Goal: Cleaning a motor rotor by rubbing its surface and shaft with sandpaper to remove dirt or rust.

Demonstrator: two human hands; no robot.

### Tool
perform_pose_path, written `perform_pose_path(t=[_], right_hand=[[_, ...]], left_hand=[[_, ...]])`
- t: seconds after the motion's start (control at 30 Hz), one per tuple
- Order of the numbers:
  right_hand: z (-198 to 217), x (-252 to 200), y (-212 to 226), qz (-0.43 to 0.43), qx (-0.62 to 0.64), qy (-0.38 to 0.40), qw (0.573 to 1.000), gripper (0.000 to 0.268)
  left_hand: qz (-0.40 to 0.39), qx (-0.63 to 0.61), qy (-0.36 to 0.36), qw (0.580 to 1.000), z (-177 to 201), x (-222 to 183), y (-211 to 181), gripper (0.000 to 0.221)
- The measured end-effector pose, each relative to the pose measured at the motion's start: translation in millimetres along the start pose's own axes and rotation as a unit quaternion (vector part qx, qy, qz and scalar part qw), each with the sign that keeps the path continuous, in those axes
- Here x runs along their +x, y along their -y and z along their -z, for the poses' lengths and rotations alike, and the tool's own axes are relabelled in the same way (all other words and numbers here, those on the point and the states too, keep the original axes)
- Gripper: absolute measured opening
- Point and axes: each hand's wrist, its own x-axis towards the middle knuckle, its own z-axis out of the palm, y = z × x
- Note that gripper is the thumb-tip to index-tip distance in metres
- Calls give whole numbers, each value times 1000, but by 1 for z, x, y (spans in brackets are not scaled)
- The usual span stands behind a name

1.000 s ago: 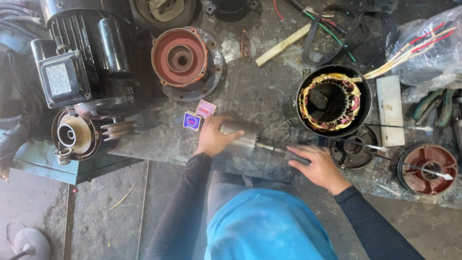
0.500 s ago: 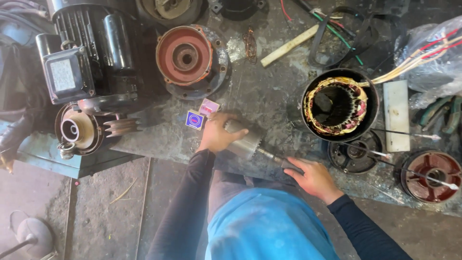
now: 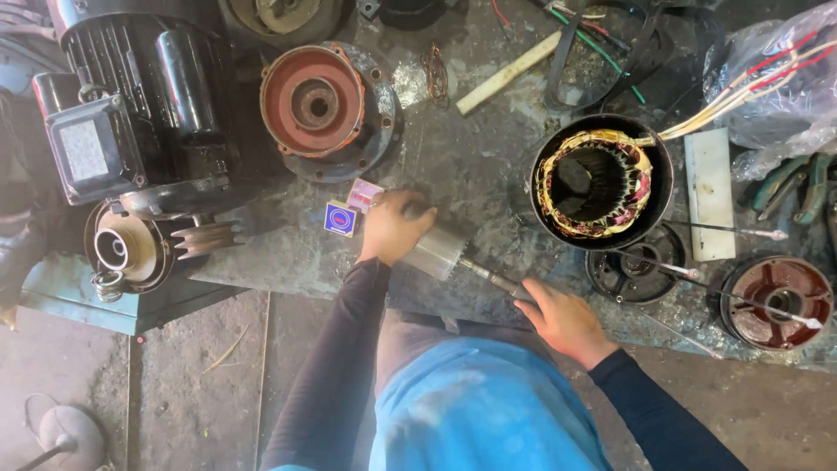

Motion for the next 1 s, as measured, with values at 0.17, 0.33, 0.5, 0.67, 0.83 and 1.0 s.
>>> perform_pose_path(t=[0.17,0.33,0.5,0.67,0.83,1.0], right_hand=[[-9,13,-1,27,-31,4,999,46],[-18,26,5,60,-25,-17,998,40],[-43,-18,-46,27,-87,-11,996,39],[-18,9,-16,45,-76,-23,996,37],[-24,40,14,78,-67,-53,993,36],[-26,-10,-22,47,-83,-12,995,36]], left_hand=[[14,31,21,999,5,0,-12,41],[17,73,28,997,5,9,-15,44],[36,72,50,995,4,6,-17,49],[27,95,30,995,-7,19,-8,47],[22,109,33,993,2,14,-13,46],[28,99,46,994,5,10,-12,48]])
